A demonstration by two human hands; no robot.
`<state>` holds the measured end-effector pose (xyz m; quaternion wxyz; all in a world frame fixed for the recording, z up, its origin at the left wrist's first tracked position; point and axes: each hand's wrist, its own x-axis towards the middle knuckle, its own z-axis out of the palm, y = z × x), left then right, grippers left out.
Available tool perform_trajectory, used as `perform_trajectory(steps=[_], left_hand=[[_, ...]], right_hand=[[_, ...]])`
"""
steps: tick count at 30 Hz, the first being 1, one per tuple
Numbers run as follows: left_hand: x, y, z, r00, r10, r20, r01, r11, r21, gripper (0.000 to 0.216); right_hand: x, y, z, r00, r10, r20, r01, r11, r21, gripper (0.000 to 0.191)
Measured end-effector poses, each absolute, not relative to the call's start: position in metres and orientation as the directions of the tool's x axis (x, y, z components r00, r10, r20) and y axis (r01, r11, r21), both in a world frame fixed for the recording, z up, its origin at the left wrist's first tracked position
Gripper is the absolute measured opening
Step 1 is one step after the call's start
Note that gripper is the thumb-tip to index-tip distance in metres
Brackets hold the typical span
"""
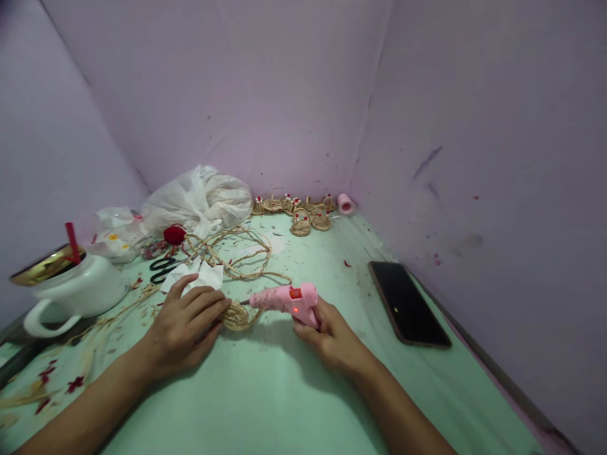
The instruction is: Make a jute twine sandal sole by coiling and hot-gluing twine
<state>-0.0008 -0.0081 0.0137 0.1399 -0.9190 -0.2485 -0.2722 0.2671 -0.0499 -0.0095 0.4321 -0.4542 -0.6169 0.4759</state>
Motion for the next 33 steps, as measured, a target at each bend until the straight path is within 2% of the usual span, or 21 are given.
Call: perform_trajectory(steps=[10, 17, 19, 22, 25, 29, 33], left_hand=[[0.000, -0.010, 0.015, 0.752, 0.406, 0.520, 0.533, -0.838, -0.117, 0.029], [0.002, -0.013, 0.014, 0.764, 0.388, 0.516, 0.500, -0.861, -0.092, 0.028], [0.003, -0.013, 0.014, 0.730, 0.412, 0.544, 0.508, -0.861, -0.029, 0.027], [0.004, -0.012, 0.014, 0.638, 0.509, 0.578, 0.542, -0.830, 0.133, 0.026], [0.003, -0.012, 0.014, 0.608, 0.600, 0.520, 0.565, -0.787, 0.247, 0.026], [0.002, -0.013, 0.016, 0.634, 0.669, 0.388, 0.590, -0.743, 0.317, 0.029], [0.002, -0.014, 0.018, 0.660, 0.669, 0.341, 0.583, -0.743, 0.329, 0.030]], right_hand=[[0.267, -0.051, -0.009, -0.234, 0.969, 0.080, 0.193, 0.127, -0.973, 0.011], [0.265, -0.050, -0.008, -0.237, 0.964, 0.121, 0.223, 0.175, -0.959, 0.013], [0.265, -0.049, -0.005, -0.153, 0.983, 0.104, 0.205, 0.135, -0.969, 0.019], [0.268, -0.041, -0.001, 0.109, 0.994, 0.026, 0.166, 0.008, -0.986, 0.027], [0.278, -0.020, -0.002, 0.290, 0.956, -0.028, 0.171, -0.081, -0.982, 0.028], [0.297, 0.015, -0.004, 0.385, 0.923, -0.016, 0.305, -0.143, -0.942, 0.020], [0.310, 0.029, 0.002, 0.452, 0.890, 0.065, 0.510, -0.198, -0.837, 0.017]])
